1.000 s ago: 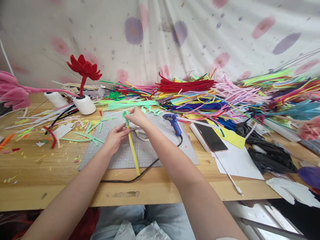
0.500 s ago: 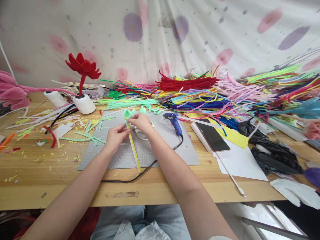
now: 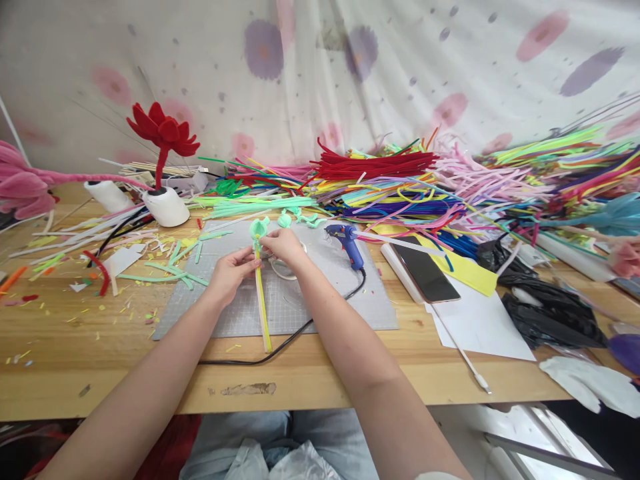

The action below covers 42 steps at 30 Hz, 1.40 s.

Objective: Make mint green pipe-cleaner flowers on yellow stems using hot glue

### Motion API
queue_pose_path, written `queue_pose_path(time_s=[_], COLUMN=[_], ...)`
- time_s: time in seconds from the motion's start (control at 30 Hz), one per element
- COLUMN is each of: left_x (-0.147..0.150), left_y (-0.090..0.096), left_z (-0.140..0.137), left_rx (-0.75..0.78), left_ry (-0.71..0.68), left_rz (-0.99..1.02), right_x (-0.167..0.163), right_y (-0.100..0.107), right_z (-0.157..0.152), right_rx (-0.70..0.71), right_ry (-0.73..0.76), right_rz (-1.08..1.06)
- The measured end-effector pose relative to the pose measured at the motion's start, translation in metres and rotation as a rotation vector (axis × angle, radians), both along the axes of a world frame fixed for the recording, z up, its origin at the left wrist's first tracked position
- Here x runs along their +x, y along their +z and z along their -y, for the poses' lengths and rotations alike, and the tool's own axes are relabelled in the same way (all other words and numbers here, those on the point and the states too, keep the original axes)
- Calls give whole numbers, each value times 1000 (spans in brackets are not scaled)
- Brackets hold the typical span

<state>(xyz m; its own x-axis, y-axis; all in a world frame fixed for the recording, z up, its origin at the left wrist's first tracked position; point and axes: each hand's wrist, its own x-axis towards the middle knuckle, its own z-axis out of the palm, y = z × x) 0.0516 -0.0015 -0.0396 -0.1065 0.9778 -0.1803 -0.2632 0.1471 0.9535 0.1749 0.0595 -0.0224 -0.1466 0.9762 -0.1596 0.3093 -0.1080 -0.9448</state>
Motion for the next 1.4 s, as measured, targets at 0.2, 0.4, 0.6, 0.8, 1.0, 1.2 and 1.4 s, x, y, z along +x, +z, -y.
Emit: queue_pose_path(time_s=[0.2, 0.4, 0.6, 0.8, 1.0, 1.2, 1.4], left_x=[-2, -5, -7, -10, -11, -13, -15], left_y=[0, 4, 10, 15, 17, 19, 18], left_z=[0, -1, -2, -1, 1, 2, 1], left_rx=[1, -47, -145, -147, -139, -146, -141], left_ry=[-5, -72, -85, -51, -116, -176, -199], left_rz=[-7, 75, 228, 314, 374, 445, 424], right_x=[-3, 2, 13, 17, 22, 14, 6], right_y=[6, 12, 17, 18, 15, 7, 7], right_z=[5, 9, 6, 4, 4, 1, 6], right_rx=[-68, -130, -116, -54, -14, 38, -23], right_ry=[2, 29, 24, -32, 29, 1, -29], right_rz=[-92, -220, -283, -277, -239, -199, -290])
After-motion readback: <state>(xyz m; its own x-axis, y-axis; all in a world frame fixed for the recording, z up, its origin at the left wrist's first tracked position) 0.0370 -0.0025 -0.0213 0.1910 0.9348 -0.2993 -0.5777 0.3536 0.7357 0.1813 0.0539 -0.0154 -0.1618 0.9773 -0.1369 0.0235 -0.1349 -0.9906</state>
